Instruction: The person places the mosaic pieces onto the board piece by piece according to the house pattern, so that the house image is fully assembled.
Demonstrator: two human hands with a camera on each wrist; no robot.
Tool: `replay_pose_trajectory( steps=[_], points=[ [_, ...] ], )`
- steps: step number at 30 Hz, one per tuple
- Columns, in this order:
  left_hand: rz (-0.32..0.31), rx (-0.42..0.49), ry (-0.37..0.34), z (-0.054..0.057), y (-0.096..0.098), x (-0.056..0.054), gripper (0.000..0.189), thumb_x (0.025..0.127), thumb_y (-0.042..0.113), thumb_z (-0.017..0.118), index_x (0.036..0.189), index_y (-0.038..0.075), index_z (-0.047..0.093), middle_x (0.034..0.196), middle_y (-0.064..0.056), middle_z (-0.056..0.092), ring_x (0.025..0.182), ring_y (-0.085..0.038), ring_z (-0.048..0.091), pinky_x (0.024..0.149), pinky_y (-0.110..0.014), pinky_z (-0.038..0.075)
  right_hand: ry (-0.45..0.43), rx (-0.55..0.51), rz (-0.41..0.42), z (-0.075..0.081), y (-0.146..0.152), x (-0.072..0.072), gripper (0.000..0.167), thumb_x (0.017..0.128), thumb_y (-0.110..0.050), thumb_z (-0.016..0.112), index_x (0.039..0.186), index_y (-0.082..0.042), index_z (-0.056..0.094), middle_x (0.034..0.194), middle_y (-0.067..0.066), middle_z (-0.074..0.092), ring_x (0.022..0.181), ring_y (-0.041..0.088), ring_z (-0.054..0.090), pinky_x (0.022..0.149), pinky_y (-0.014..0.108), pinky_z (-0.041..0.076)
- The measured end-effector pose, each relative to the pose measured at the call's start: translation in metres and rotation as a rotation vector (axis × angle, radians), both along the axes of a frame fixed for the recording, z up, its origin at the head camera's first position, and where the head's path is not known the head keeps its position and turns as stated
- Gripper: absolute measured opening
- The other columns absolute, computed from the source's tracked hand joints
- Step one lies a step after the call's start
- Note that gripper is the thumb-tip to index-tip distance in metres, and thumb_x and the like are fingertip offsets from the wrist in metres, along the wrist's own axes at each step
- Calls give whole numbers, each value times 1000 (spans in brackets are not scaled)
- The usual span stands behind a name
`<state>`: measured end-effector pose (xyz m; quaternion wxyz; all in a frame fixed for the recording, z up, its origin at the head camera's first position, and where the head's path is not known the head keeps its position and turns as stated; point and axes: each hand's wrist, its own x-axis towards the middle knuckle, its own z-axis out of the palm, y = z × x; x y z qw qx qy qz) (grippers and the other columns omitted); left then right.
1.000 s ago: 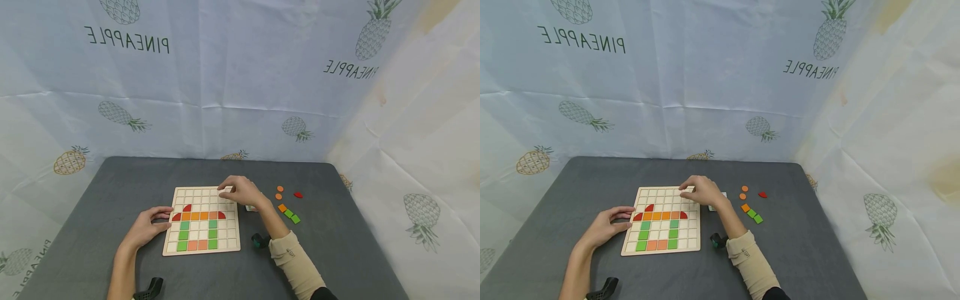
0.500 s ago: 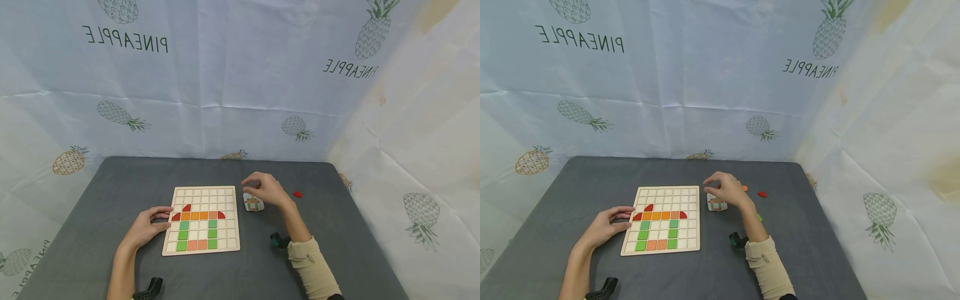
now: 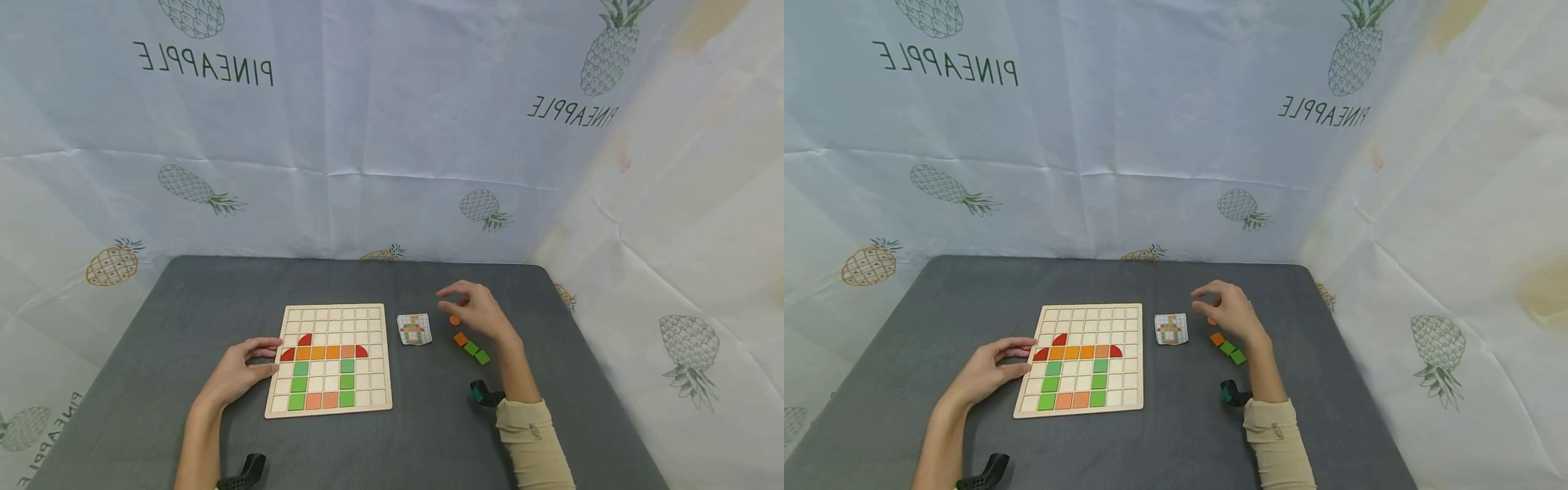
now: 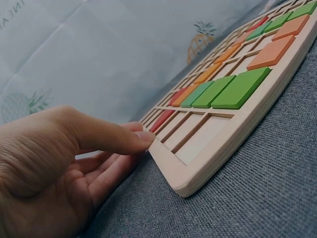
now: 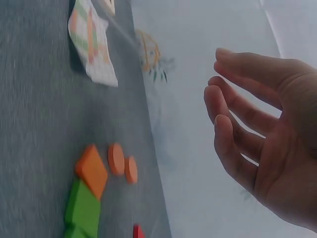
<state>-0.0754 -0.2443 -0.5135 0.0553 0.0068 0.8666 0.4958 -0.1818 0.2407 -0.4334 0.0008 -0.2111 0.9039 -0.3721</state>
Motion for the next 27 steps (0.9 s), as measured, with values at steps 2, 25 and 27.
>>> replay_pose_trajectory(
  steps=[2,25,27],
  points=[
    [-1,3,-4,0,0,0,54,94,5,81,145,-1,65,136,-21,71,112,-16,71,87,-19,57,17,10,-24,-1,10,0,25,100,-18,79,125,-11,81,132,16,74,81,28,73,67,29,56],
    [2,15,-27,-2,0,0,54,94,3,80,146,-1,64,136,-22,69,117,-26,70,85,-19,59,-135,-1,-151,-37,93,-13,36,103,-15,76,133,5,73,125,32,73,62,29,69,60,28,57],
    [4,15,-27,-1,0,0,54,94,3,80,146,-1,64,136,-22,69,117,-27,70,85,-19,59,-151,9,-164,-40,97,-15,37,102,-14,77,133,4,73,127,33,73,60,25,67,60,28,56]
  ],
)
